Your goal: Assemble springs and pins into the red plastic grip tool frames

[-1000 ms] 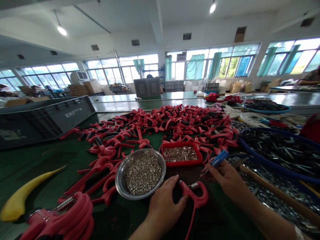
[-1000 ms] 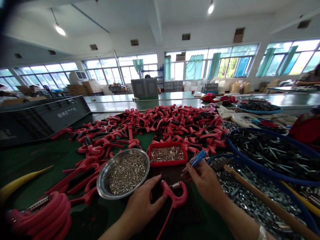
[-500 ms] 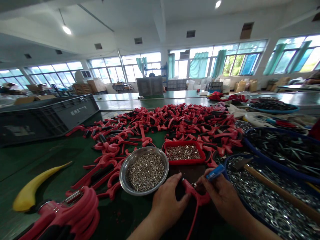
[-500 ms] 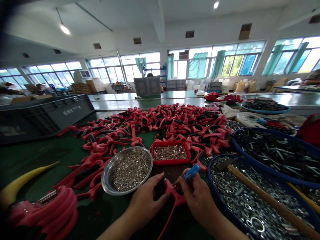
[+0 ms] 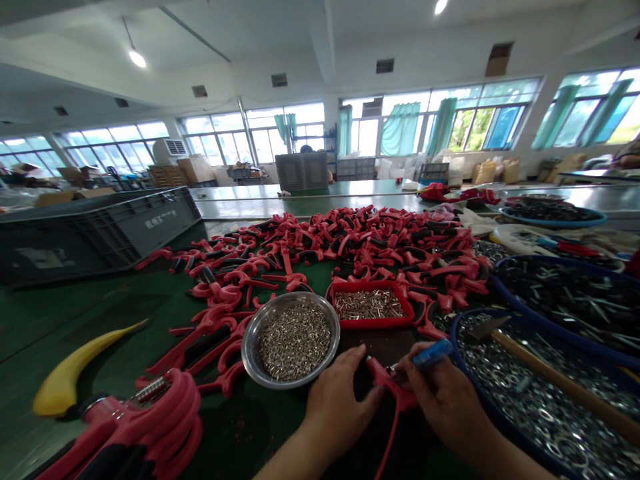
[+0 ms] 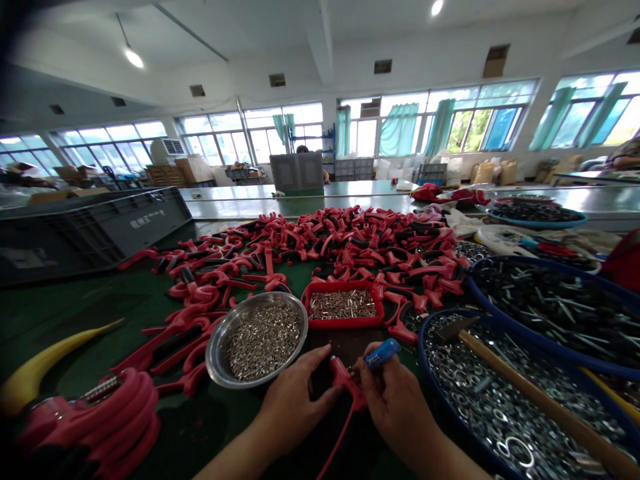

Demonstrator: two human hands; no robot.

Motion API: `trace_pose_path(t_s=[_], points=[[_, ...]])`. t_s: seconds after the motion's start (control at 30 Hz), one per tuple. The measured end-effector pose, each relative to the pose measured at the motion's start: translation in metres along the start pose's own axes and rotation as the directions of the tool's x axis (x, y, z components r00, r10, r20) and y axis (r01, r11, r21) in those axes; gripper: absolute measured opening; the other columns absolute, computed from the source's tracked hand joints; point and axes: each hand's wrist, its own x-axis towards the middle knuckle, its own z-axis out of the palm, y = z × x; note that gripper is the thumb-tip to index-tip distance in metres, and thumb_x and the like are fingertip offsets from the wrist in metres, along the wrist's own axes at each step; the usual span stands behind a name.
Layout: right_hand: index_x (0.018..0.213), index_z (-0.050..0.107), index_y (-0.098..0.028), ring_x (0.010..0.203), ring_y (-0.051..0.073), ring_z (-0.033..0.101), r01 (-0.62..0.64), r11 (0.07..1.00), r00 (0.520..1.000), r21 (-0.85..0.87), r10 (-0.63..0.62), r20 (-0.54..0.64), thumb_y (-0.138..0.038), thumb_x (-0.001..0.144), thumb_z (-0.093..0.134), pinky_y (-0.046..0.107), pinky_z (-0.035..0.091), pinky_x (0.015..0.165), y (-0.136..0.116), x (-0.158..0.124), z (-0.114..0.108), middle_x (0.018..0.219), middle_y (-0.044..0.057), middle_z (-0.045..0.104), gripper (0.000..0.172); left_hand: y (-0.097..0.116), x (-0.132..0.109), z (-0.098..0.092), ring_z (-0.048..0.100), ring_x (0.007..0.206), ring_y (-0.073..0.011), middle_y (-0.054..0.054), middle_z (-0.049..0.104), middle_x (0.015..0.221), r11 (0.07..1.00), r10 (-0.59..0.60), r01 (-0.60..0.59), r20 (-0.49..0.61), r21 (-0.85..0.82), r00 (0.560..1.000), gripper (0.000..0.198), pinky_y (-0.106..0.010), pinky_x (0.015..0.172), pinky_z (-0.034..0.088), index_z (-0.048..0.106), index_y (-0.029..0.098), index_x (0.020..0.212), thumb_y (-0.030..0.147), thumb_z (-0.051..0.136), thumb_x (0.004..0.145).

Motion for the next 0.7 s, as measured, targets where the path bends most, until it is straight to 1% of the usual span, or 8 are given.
trace_pose_path(t_s=[0.1, 0.23, 0.3, 0.43, 0.5, 0.57, 0.63, 0.7], points=[[0.091, 0.044, -0.024, 0.072, 0.019, 0.064, 0.1, 0.991, 0.995, -0.086, -0.099, 0.008, -0.028, 0.086, 0.039, 0.032, 0.051, 0.065, -0.005, 0.0, 0.001, 0.078, 0.004, 0.063, 0.008, 0.0, 0.0, 0.0, 0.045, 0.117, -0.0202, -0.004, 0.049, 0.128, 1.0, 0.008, -0.008, -0.002, -0.006, 1.0, 0.057, -0.032, 0.1, 0.034, 0.046, 0.018, 0.126, 0.043, 0.051, 0.075], [0.092, 0.041, -0.023, 0.068, 0.018, 0.064, -0.059, 0.998, 0.998, -0.011, 0.059, -0.019, -0.032, 0.087, 0.038, 0.03, 0.051, 0.064, -0.005, 0.002, 0.001, 0.076, 0.003, 0.064, 0.011, -0.001, 0.0, 0.0, 0.044, 0.117, -0.0204, -0.005, 0.049, 0.128, 1.0, 0.009, -0.009, 0.0, -0.009, 1.0, 0.057, -0.033, 0.1, 0.034, 0.046, 0.018, 0.126, 0.041, 0.053, 0.074], [0.091, 0.042, -0.022, 0.07, 0.019, 0.064, -0.083, 0.995, 0.996, -0.049, 0.084, 0.027, -0.033, 0.086, 0.037, 0.031, 0.051, 0.065, -0.007, 0.009, -0.001, 0.076, 0.004, 0.064, 0.013, -0.001, -0.001, 0.0, 0.043, 0.118, -0.0204, -0.005, 0.048, 0.129, 1.0, 0.012, -0.012, 0.004, -0.01, 1.0, 0.058, -0.033, 0.101, 0.033, 0.045, 0.017, 0.126, 0.04, 0.054, 0.074], [0.092, 0.048, -0.017, 0.075, 0.026, 0.062, 0.018, 0.981, 0.987, -0.195, 0.014, 0.162, -0.029, 0.079, 0.039, 0.039, 0.048, 0.068, -0.018, 0.033, -0.002, 0.077, 0.011, 0.064, 0.021, 0.0, -0.001, -0.001, 0.044, 0.117, -0.0201, -0.004, 0.048, 0.13, 1.0, 0.021, -0.021, 0.006, -0.022, 1.0, 0.056, -0.032, 0.1, 0.034, 0.045, 0.019, 0.126, 0.039, 0.053, 0.075], [0.09, 0.048, -0.017, 0.073, 0.025, 0.062, 0.006, 0.99, 0.982, -0.138, 0.021, 0.189, -0.028, 0.076, 0.041, 0.039, 0.048, 0.068, -0.021, 0.043, -0.001, 0.075, 0.01, 0.063, 0.019, 0.001, -0.001, -0.002, 0.045, 0.117, -0.0201, -0.005, 0.048, 0.129, 1.0, 0.013, -0.013, 0.004, -0.023, 1.0, 0.055, -0.032, 0.1, 0.034, 0.045, 0.018, 0.126, 0.04, 0.051, 0.075], [0.084, 0.046, -0.019, 0.064, 0.021, 0.062, -0.043, 0.997, 0.976, -0.068, 0.056, 0.212, -0.029, 0.079, 0.038, 0.034, 0.05, 0.06, -0.021, 0.047, 0.001, 0.07, 0.006, 0.062, 0.013, 0.001, 0.0, -0.003, 0.044, 0.118, -0.0202, -0.006, 0.048, 0.129, 1.0, 0.004, -0.004, 0.001, -0.025, 1.0, 0.056, -0.033, 0.101, 0.032, 0.045, 0.016, 0.126, 0.04, 0.051, 0.076], [0.081, 0.042, -0.021, 0.055, 0.017, 0.062, -0.126, 0.992, 0.971, 0.024, 0.119, 0.207, -0.033, 0.082, 0.036, 0.03, 0.05, 0.051, -0.018, 0.042, 0.002, 0.067, 0.002, 0.061, 0.013, 0.0, 0.0, -0.004, 0.043, 0.119, -0.0205, -0.006, 0.048, 0.129, 1.0, -0.002, 0.002, 0.001, -0.025, 1.0, 0.057, -0.033, 0.101, 0.031, 0.045, 0.016, 0.126, 0.04, 0.052, 0.075], [0.082, 0.042, -0.021, 0.055, 0.017, 0.062, -0.2, 0.967, 0.97, 0.155, 0.174, 0.167, -0.038, 0.082, 0.041, 0.029, 0.052, 0.051, -0.016, 0.033, 0.002, 0.068, 0.001, 0.061, 0.016, -0.001, 0.0, -0.005, 0.042, 0.119, -0.0207, -0.007, 0.047, 0.13, 1.0, 0.0, 0.0, 0.002, -0.019, 1.0, 0.059, -0.033, 0.102, 0.031, 0.044, 0.015, 0.127, 0.04, 0.053, 0.074]])
